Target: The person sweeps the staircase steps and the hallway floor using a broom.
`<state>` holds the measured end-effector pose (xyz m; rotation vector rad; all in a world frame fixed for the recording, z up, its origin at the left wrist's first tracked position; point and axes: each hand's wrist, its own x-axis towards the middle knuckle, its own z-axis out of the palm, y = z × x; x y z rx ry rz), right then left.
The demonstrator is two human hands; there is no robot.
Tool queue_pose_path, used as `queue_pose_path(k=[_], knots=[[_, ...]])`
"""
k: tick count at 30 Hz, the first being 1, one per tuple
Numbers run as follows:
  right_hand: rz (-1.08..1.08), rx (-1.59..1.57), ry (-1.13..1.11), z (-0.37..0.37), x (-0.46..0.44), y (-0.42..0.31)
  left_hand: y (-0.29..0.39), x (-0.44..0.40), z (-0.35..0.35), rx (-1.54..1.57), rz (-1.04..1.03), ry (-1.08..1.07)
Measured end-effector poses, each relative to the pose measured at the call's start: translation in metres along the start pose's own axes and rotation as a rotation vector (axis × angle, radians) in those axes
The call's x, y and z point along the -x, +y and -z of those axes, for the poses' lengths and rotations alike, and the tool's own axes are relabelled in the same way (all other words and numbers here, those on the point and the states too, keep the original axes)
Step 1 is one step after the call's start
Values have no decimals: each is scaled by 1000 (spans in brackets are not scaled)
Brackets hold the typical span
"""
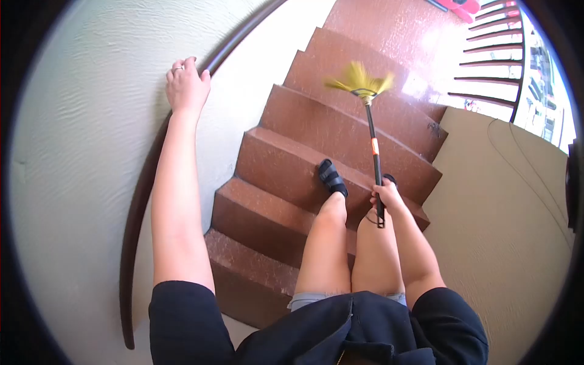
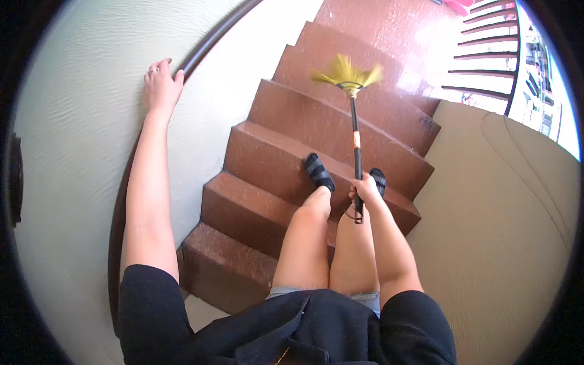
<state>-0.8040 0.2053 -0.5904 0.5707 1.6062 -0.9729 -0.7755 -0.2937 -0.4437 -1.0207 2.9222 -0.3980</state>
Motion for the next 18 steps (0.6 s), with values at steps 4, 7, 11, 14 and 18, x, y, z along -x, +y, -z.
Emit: queue_pose_path(k=[4,7,11,14,18], knots=[[-264,-370,-151,-41,25,-109,-1,-47,-50,-6,178,-361],[-519,-718,-491,-65,-18,-147,5,-42,-86,-111,182,-385],[-680,-848,-739,-107,-135,-178,10,-46,-96,-343,95,-219],[-291,-235,-543,-128,-286,-194,21,-47,-104,-485,135,-180],[27,181,-368,-103,-359,-187,24,-52,-113,-490,92,-147]])
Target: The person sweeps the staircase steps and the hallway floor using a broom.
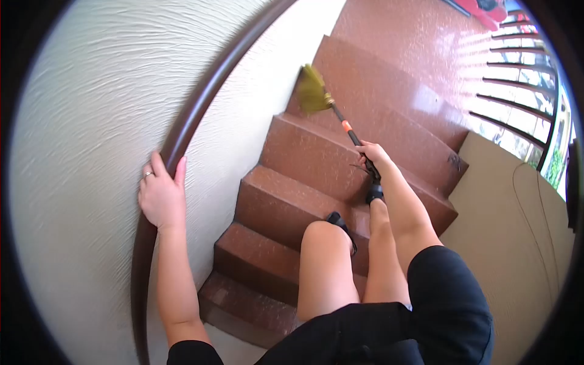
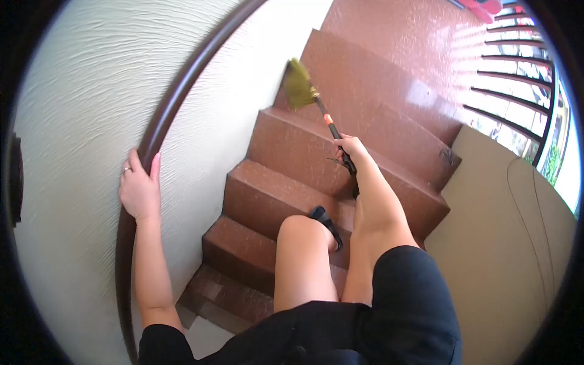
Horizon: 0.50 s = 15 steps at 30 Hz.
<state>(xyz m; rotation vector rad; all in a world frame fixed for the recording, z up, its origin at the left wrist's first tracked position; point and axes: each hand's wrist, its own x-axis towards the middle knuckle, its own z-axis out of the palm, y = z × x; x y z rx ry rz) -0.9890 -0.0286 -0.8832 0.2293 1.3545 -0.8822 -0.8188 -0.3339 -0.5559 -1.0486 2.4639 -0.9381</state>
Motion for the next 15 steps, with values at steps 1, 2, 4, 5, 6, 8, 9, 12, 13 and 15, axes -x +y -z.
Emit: queue_pose_path(k=[1,2,4,5,6,8,9,12,13,15], knots=[[-17,-57,119,-14,15,-5,1,-1,-5,7,-15,-15],[-14,-110,239,-28,35,-14,2,-3,-5,7,-1,-30],[66,-387,91,-49,78,-12,2,-4,1,-12,-1,-33],[10,-404,72,-61,109,-28,2,-5,3,-16,-2,-22],[-84,-587,20,-72,129,-35,2,-6,5,-4,1,-31],[-96,-624,-128,-81,122,-37,3,-6,1,6,-5,-49],[-71,-606,-199,-79,98,-30,4,-7,2,4,-14,-42],[-292,-874,-183,-58,21,-37,9,-11,4,13,-7,-42],[-168,-876,-138,-58,6,-34,10,-10,5,18,-4,-38],[-23,-635,53,-76,6,-38,8,-4,7,15,-25,-53]])
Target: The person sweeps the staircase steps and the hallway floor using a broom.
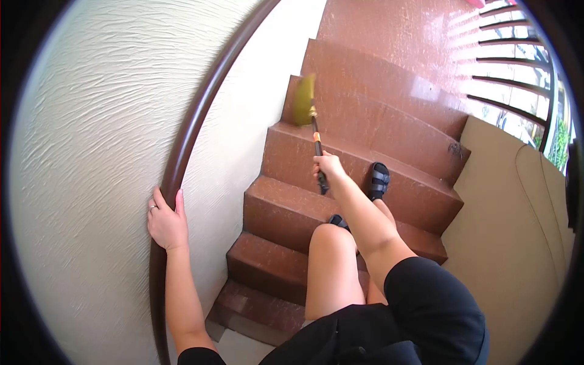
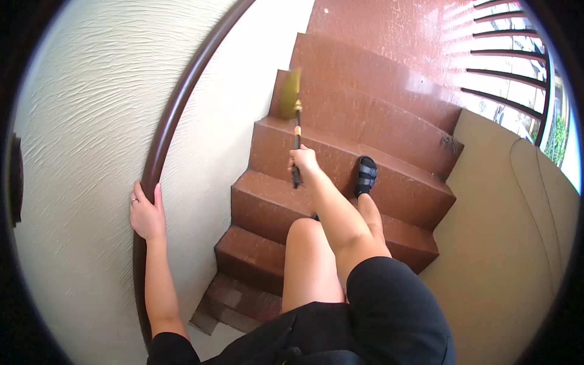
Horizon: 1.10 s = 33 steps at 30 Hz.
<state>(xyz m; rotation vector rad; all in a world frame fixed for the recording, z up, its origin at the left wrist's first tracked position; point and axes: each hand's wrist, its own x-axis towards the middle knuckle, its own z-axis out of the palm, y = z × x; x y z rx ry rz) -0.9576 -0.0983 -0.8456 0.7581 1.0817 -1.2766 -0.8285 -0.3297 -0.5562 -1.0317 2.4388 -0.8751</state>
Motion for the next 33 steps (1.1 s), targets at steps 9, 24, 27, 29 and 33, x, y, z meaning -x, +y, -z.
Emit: queue_pose_path(k=[9,24,27,29,33], knots=[[-159,-317,-206,8,32,-29,9,-4,9,44,50,-51],[-80,12,375,192,210,-20,12,-4,17,141,-8,-45],[-261,-269,-6,108,231,-24,13,1,12,88,10,-30],[-316,-565,-259,70,193,-20,14,4,11,115,5,-15],[-277,-800,-574,65,7,-52,34,3,34,80,38,-34]])
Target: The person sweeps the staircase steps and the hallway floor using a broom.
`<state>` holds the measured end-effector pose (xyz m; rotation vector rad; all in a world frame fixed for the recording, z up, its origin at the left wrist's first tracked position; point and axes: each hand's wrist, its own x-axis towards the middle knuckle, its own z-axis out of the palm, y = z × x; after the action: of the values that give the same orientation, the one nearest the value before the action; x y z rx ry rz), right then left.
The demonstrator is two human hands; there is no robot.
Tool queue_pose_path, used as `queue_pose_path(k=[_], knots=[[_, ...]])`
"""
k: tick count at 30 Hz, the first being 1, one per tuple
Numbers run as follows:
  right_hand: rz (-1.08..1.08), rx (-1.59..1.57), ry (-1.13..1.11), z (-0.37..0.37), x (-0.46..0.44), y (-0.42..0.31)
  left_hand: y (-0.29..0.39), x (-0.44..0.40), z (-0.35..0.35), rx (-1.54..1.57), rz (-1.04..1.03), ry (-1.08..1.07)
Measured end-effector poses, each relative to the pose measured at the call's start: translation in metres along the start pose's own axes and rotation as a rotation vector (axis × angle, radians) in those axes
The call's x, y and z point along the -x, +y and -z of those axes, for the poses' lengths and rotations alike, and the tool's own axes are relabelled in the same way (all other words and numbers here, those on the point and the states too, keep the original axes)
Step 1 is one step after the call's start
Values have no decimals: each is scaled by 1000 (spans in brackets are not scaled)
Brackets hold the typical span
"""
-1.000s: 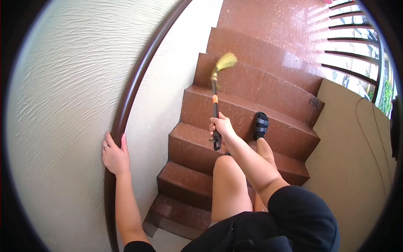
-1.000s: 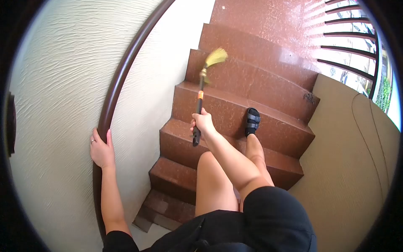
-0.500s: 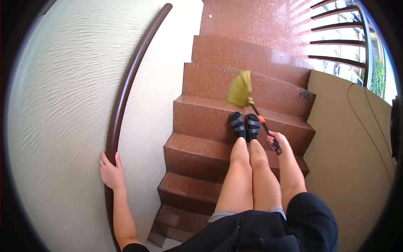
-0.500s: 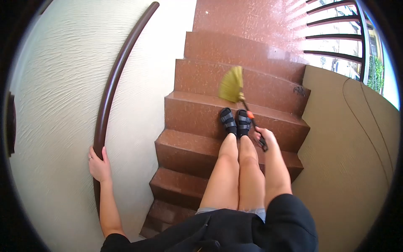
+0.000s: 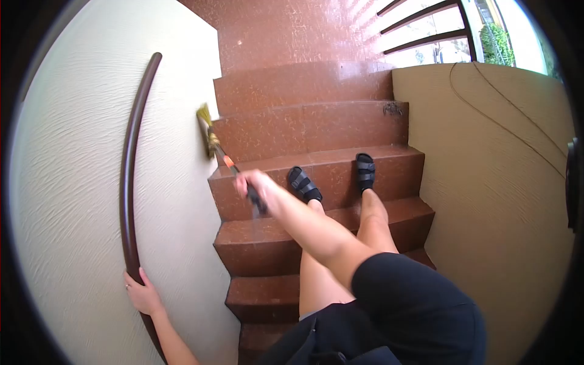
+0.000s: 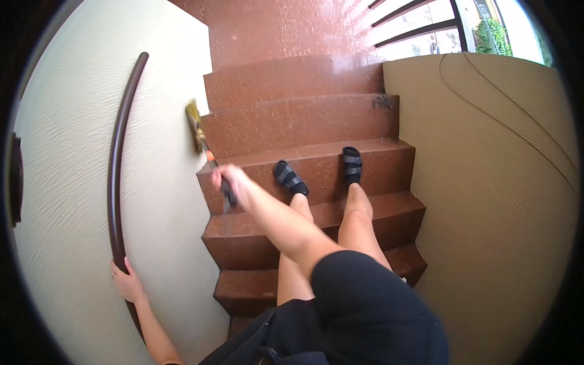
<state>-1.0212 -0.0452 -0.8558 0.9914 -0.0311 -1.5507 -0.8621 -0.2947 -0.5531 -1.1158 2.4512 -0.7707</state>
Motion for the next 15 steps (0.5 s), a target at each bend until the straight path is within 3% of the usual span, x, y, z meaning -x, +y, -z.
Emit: queue_pose_path(k=[1,3,4,6,7,8,10,11,14,15], knots=[[-213,-281,-33,12,-19,-29,-3,4,-5,-14,-4,-4],[19,-36,54,34,-1,-62,-9,3,-14,75,-30,-5],[35,54,130,58,18,-84,-8,10,-15,59,-31,-13],[106,114,204,107,107,-116,2,39,-17,-90,-109,185],[111,242,260,138,160,-137,12,61,-19,-86,-108,175],[164,187,211,190,205,-153,21,92,-19,73,-92,67],[210,52,367,220,327,-170,56,147,-13,268,-109,-99],[193,2,495,255,378,-188,81,178,-7,308,-143,-153],[252,53,912,267,510,-230,152,253,12,364,-223,-355],[273,218,1067,264,539,-250,178,271,24,413,-232,-434]])
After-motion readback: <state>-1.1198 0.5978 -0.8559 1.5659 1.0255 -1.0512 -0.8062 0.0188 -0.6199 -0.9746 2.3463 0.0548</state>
